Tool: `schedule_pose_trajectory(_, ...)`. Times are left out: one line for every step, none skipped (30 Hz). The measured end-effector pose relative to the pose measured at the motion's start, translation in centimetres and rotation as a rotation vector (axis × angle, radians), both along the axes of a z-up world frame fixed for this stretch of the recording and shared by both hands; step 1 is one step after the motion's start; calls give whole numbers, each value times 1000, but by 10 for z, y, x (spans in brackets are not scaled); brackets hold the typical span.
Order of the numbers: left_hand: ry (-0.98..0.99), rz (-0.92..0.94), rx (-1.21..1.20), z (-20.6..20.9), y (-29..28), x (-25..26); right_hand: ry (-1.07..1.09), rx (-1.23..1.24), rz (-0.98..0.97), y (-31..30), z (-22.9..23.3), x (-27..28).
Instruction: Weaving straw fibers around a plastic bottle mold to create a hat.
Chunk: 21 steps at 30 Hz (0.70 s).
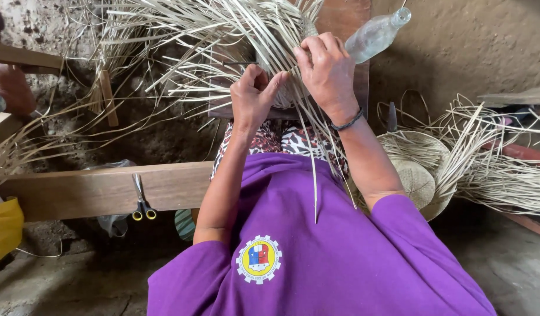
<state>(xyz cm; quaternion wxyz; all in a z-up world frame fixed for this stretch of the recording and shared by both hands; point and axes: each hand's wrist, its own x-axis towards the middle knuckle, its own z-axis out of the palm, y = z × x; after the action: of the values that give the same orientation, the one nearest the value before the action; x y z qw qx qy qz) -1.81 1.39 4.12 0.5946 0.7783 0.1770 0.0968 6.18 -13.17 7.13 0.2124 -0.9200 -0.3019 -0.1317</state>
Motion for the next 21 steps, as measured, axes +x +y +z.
schedule_pose_trajectory(-14, 4, 8, 0, 0, 0, -14, -4, 6, 0, -1, 2)
schedule_pose_trajectory(-28, 7, 17, 0, 0, 0, -28, -7, 12, 1, -1, 4)
schedule_pose_trajectory(-27, 4, 18, 1, 0, 1, -28, -6, 8, -2, 3, 6)
schedule_pose_trajectory(3, 9, -13, 2, 1, 1, 130, 87, 31, -4, 7, 9)
schedule_pose_trajectory(35, 14, -43, 2, 0, 2, 287, 182, 53, -8, 11, 11)
schedule_pose_trajectory(37, 9, -43, 3, 0, 2, 288, 183, 48, -11, 10, 13)
schedule_pose_trajectory(35, 13, -74, 3, 0, 2, 351, 231, 84, -14, 9, 16)
schedule_pose_trajectory(32, 16, -105, 4, 0, 2, 414, 281, 120, -18, 8, 19)
schedule_pose_trajectory(34, 10, -104, 6, 0, 2, 414, 284, 114, -18, 6, 19)
schedule_pose_trajectory(38, 13, -117, 7, 0, 3, 432, 306, 112, -19, 3, 20)
schedule_pose_trajectory(42, 18, -131, 8, 1, 4, 449, 328, 111, -19, 1, 22)
schedule_pose_trajectory(42, 12, -128, 9, 0, 5, 447, 331, 106, -17, 3, 21)
schedule_pose_trajectory(49, 21, -145, 9, 0, 4, 521, 393, 86, -15, 5, 20)
schedule_pose_trajectory(57, 31, -162, 9, 0, 4, 594, 455, 66, -14, 7, 18)
schedule_pose_trajectory(59, 28, -159, 11, -1, 4, 594, 459, 63, -14, 7, 18)
schedule_pose_trajectory(61, 26, -185, 13, -1, 4, 525, 412, 83, -15, 8, 17)
schedule_pose_trajectory(64, 27, -211, 15, -1, 4, 456, 364, 105, -15, 8, 17)
schedule_pose_trajectory(66, 26, -209, 15, -1, 5, 458, 367, 103, -16, 10, 16)
schedule_pose_trajectory(53, 13, -210, 15, -1, 5, 478, 326, 101, -18, 12, 14)
schedule_pose_trajectory(39, 0, -210, 14, -1, 4, 497, 286, 100, -20, 14, 12)
schedule_pose_trajectory(39, 2, -209, 14, -1, 4, 498, 286, 102, -20, 13, 12)
